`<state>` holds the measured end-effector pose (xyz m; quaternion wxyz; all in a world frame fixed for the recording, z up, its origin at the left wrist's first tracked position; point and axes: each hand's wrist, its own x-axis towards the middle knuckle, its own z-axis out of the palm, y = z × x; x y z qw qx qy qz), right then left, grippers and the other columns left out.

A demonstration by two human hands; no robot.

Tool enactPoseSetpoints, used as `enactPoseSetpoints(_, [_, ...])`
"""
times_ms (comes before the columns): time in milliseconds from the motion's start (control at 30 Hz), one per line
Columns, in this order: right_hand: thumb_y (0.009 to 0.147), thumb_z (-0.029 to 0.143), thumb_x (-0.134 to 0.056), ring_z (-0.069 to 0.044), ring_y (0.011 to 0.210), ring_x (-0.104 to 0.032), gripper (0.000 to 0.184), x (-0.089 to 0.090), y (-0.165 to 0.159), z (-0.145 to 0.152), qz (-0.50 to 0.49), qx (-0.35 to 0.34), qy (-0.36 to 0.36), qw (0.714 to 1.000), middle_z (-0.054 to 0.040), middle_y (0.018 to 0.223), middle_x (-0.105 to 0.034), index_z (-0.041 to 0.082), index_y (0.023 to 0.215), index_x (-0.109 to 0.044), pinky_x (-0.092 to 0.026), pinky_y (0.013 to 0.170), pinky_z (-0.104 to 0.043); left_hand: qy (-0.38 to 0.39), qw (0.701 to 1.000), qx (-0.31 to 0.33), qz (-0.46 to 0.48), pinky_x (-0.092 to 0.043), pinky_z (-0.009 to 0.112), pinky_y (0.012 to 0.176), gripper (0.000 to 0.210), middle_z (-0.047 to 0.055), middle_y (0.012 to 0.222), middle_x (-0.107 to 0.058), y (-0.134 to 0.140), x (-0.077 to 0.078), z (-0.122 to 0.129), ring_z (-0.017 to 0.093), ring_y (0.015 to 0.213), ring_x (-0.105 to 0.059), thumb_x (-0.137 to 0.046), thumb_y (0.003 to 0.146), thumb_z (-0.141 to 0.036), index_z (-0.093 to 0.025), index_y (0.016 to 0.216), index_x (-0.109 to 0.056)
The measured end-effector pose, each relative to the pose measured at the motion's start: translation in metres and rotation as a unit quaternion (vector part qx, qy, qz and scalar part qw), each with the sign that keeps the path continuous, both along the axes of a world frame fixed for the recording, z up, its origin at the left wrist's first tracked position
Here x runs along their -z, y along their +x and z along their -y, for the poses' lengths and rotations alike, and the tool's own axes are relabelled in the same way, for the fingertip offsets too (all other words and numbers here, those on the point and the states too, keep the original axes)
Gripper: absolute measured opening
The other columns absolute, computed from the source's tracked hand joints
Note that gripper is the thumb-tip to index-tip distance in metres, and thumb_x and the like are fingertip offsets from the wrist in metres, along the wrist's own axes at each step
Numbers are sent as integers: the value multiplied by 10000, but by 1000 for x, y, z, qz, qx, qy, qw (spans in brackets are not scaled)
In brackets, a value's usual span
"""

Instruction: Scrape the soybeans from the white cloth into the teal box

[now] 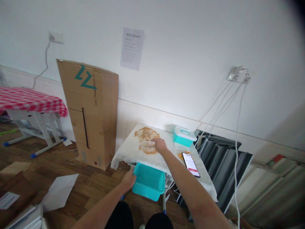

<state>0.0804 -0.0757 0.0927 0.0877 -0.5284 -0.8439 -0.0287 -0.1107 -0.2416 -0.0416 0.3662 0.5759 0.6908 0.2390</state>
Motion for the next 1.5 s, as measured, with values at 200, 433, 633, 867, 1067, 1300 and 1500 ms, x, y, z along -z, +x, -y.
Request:
enactPoseSetpoints(200, [815, 39, -423, -178, 1164, -549, 516, 11, -62, -20, -27, -105, -28, 994, -5, 1171, -709, 294, 1149, -722, -333, 1044, -322, 9, 1000, 3, 20, -408, 295, 890, 381, 121, 1127, -671, -2, 2, -5, 223, 1082, -603, -407, 795, -50, -145, 1133, -556])
enactPoseSetpoints(433, [747, -9, -413, -151, 1168, -550, 537, 18, -109, -45, -66, -181, -35, 981, -9, 1107, -727, 267, 1043, -766, -327, 1074, -277, 21, 999, -10, 31, -418, 328, 909, 299, 130, 1109, -676, -5, 9, -6, 248, 1070, -611, -405, 785, -47, -161, 996, -583])
enactPoseSetpoints(633, [665, -41, -430, -148, 1039, -631, 565, 25, -109, -64, -55, -186, -71, 978, -6, 1043, -742, 244, 1013, -773, -416, 981, -252, 12, 999, -14, 46, -426, 291, 889, 268, 121, 1088, -682, -10, 20, -10, 216, 1052, -621, -405, 780, -45, -180, 945, -569])
enactPoseSetpoints(867, [653, -43, -449, -155, 1016, -626, 519, 30, -77, -75, -43, -197, -82, 976, -9, 1021, -735, 235, 943, -777, -423, 956, -263, 16, 998, -9, 52, -426, 289, 870, 241, 126, 1075, -683, -15, 23, -16, 226, 1036, -622, -419, 777, -54, -180, 922, -565])
enactPoseSetpoints(1067, [614, -50, -459, -178, 1081, -613, 505, 31, -55, -76, -39, -219, -85, 971, -25, 985, -747, 221, 893, -781, -399, 1004, -290, 9, 998, -15, 55, -413, 266, 867, 207, 120, 1078, -678, -14, 27, -18, 205, 1039, -614, -417, 792, -48, -173, 890, -549])
enactPoseSetpoints(1300, [588, -48, -457, -218, 1244, -537, 520, 28, -41, -68, -40, -217, -86, 971, -26, 1015, -750, 248, 862, -786, -393, 1040, -341, -9, 999, -25, 48, -416, 243, 829, 189, 101, 1061, -684, -12, 22, -16, 186, 1010, -618, -415, 797, -41, -181, 853, -530])
enactPoseSetpoints(1500, [608, -44, -500, -221, 1253, -531, 465, 23, -31, -64, -43, -209, -90, 973, -67, 1101, -729, 212, 867, -790, -381, 1044, -309, -3, 1000, -18, 26, -419, 271, 871, 215, 141, 1101, -671, -13, 16, -12, 214, 1053, -604, -418, 803, -60, -139, 930, -572])
